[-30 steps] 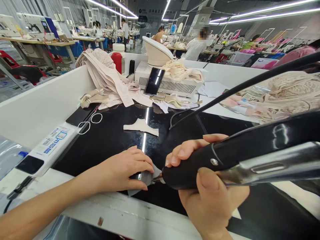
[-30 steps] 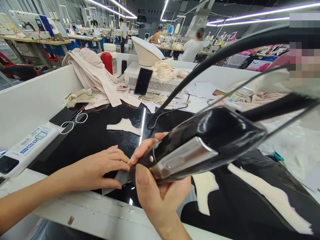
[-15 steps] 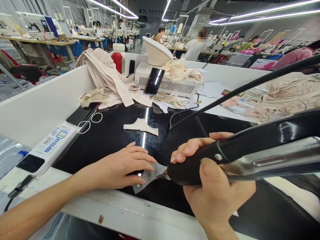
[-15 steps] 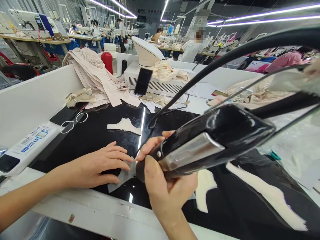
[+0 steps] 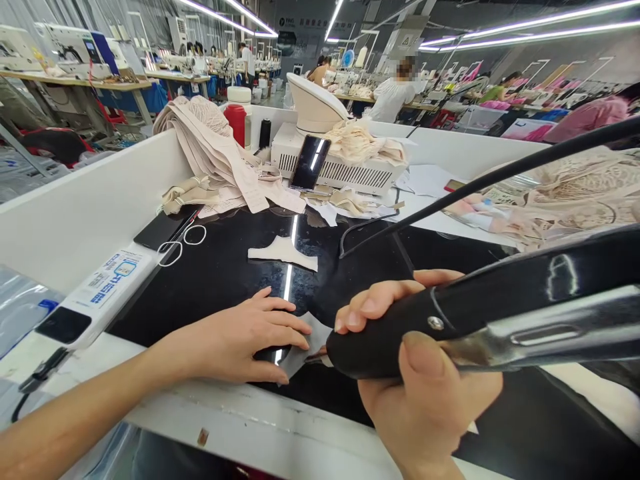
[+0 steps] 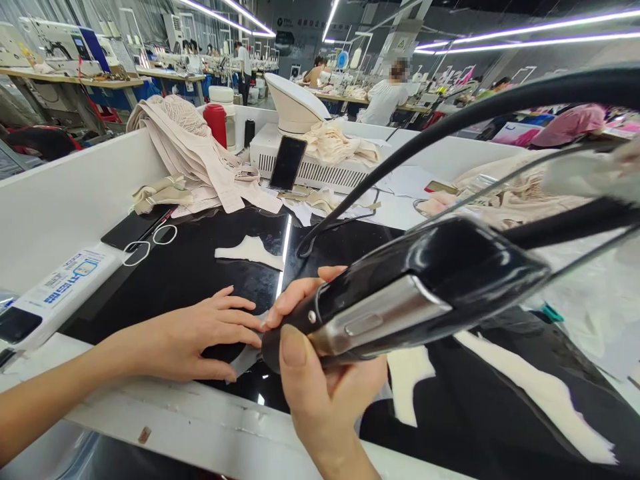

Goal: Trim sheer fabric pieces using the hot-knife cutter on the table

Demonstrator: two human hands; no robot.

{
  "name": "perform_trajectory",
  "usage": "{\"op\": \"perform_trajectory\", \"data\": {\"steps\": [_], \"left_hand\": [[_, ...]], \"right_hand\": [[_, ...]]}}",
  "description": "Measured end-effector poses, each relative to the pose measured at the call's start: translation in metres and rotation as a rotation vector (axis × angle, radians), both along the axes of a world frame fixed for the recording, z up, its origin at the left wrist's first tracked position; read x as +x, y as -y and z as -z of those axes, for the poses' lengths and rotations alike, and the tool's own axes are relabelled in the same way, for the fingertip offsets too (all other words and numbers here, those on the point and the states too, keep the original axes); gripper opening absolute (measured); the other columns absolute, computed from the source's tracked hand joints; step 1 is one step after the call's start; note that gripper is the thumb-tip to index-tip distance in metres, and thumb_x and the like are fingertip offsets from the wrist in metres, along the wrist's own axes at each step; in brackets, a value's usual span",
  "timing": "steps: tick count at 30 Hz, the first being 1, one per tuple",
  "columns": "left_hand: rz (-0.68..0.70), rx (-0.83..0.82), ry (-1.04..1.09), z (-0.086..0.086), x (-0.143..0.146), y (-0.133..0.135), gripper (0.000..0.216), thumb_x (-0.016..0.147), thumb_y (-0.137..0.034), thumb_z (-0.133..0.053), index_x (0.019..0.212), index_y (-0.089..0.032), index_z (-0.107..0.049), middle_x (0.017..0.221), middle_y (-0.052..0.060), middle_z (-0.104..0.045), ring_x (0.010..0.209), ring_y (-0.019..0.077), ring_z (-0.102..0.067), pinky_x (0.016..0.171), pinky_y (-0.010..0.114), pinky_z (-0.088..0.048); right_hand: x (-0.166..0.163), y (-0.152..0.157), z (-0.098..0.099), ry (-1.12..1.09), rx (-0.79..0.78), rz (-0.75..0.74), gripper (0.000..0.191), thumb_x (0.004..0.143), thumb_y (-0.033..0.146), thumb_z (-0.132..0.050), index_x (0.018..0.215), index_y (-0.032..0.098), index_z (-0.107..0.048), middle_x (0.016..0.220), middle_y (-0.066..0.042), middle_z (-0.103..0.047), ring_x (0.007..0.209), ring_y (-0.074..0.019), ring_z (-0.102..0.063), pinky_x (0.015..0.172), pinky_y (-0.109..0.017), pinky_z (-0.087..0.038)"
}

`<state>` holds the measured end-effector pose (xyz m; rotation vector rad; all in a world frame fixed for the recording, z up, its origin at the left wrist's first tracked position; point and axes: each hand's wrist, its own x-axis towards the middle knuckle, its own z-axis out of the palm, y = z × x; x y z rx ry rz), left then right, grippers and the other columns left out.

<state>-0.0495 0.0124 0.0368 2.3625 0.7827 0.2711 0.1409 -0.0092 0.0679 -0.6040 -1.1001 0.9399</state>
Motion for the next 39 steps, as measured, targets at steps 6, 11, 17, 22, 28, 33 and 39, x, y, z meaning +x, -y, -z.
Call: {"op": "perform_trajectory", "data": {"steps": [6, 11, 17, 22, 28, 33, 39], "left_hand": [[0.013, -0.002, -0.003, 0.0, 0.001, 0.0, 0.045, 0.088, -0.032, -0.076, 0.131, -0.029, -0.062, 0.145, 0.003, -0.059, 0.146, 0.0314, -0.038, 0.123, 0.066, -0.009], [0.016, -0.004, 0.0, -0.002, 0.002, -0.001, 0.044, 0.088, -0.03, -0.077, 0.129, -0.028, -0.062, 0.145, 0.003, -0.059, 0.146, 0.0299, -0.038, 0.123, 0.065, -0.009], [0.021, 0.005, 0.01, -0.002, -0.001, -0.001, 0.04, 0.087, -0.029, -0.078, 0.125, -0.027, -0.064, 0.141, 0.002, -0.062, 0.146, 0.029, -0.038, 0.124, 0.064, -0.009], [-0.024, 0.043, 0.046, 0.002, 0.001, 0.002, 0.027, 0.089, -0.035, -0.076, 0.113, -0.026, -0.069, 0.132, 0.002, -0.067, 0.139, 0.0269, -0.047, 0.125, 0.058, -0.012], [-0.018, 0.155, 0.055, 0.011, 0.013, 0.008, 0.047, 0.091, -0.036, -0.073, 0.136, -0.027, -0.061, 0.144, 0.006, -0.06, 0.141, 0.0284, -0.045, 0.124, 0.059, -0.016], [-0.002, 0.176, -0.014, 0.016, 0.015, 0.01, 0.047, 0.094, -0.036, -0.069, 0.139, -0.03, -0.058, 0.148, 0.005, -0.056, 0.141, 0.0294, -0.044, 0.124, 0.059, -0.015], [-0.003, 0.163, 0.006, 0.015, 0.015, 0.01, 0.048, 0.093, -0.034, -0.07, 0.14, -0.031, -0.058, 0.146, 0.006, -0.058, 0.141, 0.0297, -0.045, 0.124, 0.06, -0.013]], "right_hand": [[0.0, 0.0, 0.0, 0.043, -0.017, 0.019, 0.032, 0.086, 0.036, -0.076, 0.113, 0.03, -0.059, 0.078, 0.004, -0.062, 0.064, -0.0149, -0.058, 0.06, -0.031, -0.053], [-0.005, 0.006, -0.004, 0.02, -0.03, -0.019, 0.036, 0.082, 0.042, -0.079, 0.109, 0.029, -0.058, 0.074, 0.004, -0.059, 0.06, -0.0158, -0.055, 0.054, -0.031, -0.053], [-0.008, 0.01, -0.001, 0.068, -0.042, -0.054, 0.034, 0.082, 0.043, -0.079, 0.107, 0.033, -0.058, 0.071, 0.005, -0.058, 0.058, -0.0167, -0.055, 0.054, -0.032, -0.054], [0.001, -0.002, -0.009, 0.009, -0.013, 0.072, 0.034, 0.08, 0.038, -0.08, 0.106, 0.028, -0.06, 0.073, 0.005, -0.063, 0.059, -0.0152, -0.057, 0.054, -0.03, -0.053], [0.02, -0.012, -0.015, -0.031, -0.023, 0.218, 0.036, 0.072, 0.029, -0.082, 0.101, 0.026, -0.06, 0.071, 0.006, -0.065, 0.056, -0.0142, -0.059, 0.052, -0.029, -0.052], [0.02, -0.009, -0.008, -0.018, -0.013, 0.206, 0.037, 0.074, 0.03, -0.083, 0.104, 0.026, -0.06, 0.074, 0.005, -0.064, 0.059, -0.0149, -0.059, 0.054, -0.03, -0.052], [0.02, -0.007, -0.002, 0.034, 0.011, 0.205, 0.032, 0.083, 0.029, -0.078, 0.109, 0.027, -0.06, 0.077, 0.004, -0.063, 0.064, -0.0156, -0.059, 0.059, -0.032, -0.053]]}}
